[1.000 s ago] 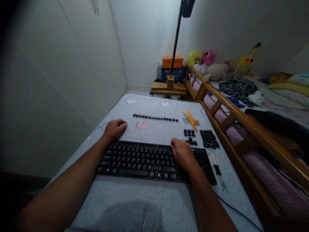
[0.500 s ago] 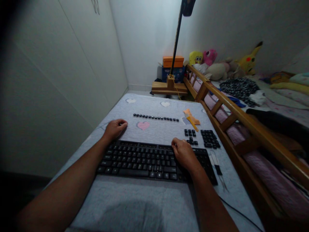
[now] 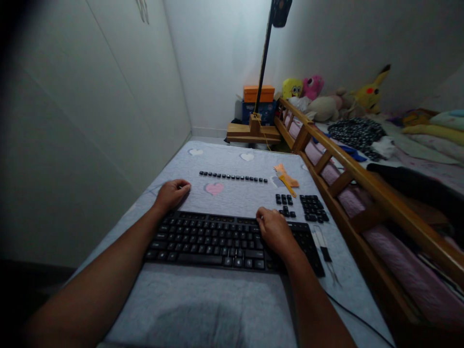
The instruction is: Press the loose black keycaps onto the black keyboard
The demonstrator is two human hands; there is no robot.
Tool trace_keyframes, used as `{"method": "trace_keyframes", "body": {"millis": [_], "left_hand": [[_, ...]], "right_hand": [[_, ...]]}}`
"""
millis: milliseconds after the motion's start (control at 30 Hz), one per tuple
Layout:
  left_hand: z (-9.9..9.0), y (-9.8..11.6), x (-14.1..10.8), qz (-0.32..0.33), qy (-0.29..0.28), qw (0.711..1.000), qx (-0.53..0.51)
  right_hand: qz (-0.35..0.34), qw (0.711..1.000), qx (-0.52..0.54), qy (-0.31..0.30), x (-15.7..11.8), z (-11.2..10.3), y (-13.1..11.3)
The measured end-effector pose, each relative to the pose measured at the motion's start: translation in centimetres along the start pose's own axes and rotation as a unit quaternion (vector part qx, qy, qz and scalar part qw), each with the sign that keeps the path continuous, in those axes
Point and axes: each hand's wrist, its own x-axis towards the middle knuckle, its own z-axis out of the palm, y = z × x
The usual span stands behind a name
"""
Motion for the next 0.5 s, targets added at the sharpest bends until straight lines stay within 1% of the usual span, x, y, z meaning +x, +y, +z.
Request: {"method": "trace_keyframes", "body": {"millis": [200, 367, 500], "left_hand": [[0.0, -0.1, 0.1, 0.002, 0.0, 1.0, -0.001], [0.2, -0.4, 0.1, 0.003, 0.001, 1.0, -0.004], [0.2, -0.4, 0.1, 0.003, 0.002, 1.0, -0.001]], "right_hand": [[-0.016, 0.999, 0.035, 0.006, 0.0, 0.0, 0.7], [-0.008, 0.999, 0.033, 0.022, -0.1, 0.0, 1.2], [-0.005, 0.999, 0.052, 0.017, -0.1, -0.1, 1.3]]}}
